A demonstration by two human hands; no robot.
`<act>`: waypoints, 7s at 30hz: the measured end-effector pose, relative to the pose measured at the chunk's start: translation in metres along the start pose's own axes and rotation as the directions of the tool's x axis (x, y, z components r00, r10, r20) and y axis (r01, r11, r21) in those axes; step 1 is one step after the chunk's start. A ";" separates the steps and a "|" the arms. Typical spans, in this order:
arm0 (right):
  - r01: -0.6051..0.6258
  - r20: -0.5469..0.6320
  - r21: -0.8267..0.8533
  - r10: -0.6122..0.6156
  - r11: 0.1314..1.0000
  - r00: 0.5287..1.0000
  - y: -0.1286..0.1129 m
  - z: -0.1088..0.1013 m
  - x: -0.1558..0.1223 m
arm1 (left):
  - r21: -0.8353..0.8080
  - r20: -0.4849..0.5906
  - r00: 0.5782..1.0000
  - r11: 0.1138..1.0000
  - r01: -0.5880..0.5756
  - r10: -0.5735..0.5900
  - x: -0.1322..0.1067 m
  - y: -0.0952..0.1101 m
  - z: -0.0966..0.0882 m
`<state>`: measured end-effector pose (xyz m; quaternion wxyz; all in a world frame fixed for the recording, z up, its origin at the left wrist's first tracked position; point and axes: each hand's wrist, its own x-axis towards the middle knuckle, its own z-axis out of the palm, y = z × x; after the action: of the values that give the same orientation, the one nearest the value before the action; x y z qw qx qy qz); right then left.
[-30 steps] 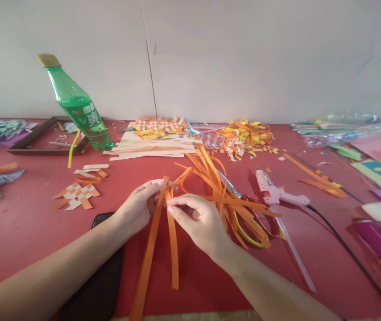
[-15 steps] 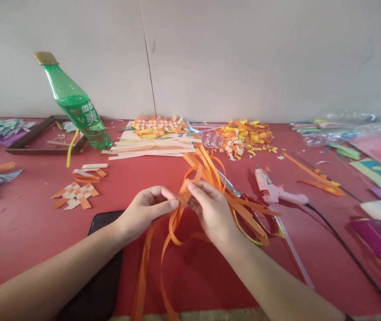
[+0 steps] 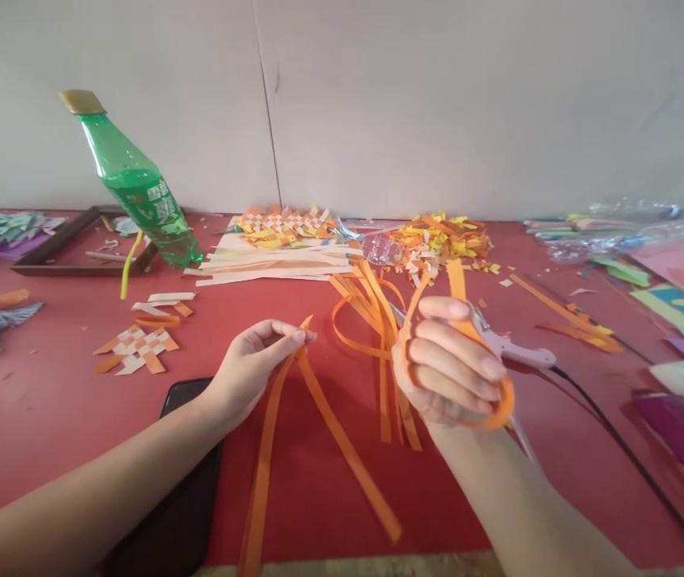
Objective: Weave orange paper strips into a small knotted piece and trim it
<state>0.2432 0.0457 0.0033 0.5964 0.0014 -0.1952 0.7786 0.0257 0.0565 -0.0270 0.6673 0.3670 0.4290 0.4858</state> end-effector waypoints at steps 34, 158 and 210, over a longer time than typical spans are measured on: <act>-0.401 -0.592 -0.578 -0.027 0.711 0.806 0.043 -0.007 0.007 | 0.162 0.309 0.938 0.963 -0.214 0.157 -0.018 0.005 0.004; -0.079 -0.122 -0.966 -0.163 0.246 0.979 0.052 0.004 -0.004 | -0.195 0.483 0.857 0.932 0.307 -0.181 -0.010 0.005 0.003; -0.410 -0.409 -0.742 0.127 0.530 0.904 0.047 -0.015 0.077 | -0.366 0.176 0.880 0.800 0.475 -0.442 0.013 0.013 -0.005</act>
<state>0.1807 0.1123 -0.0068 0.4228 -0.4233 -0.4335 0.6739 0.0186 0.0728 -0.0204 0.8422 0.1281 0.3693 0.3713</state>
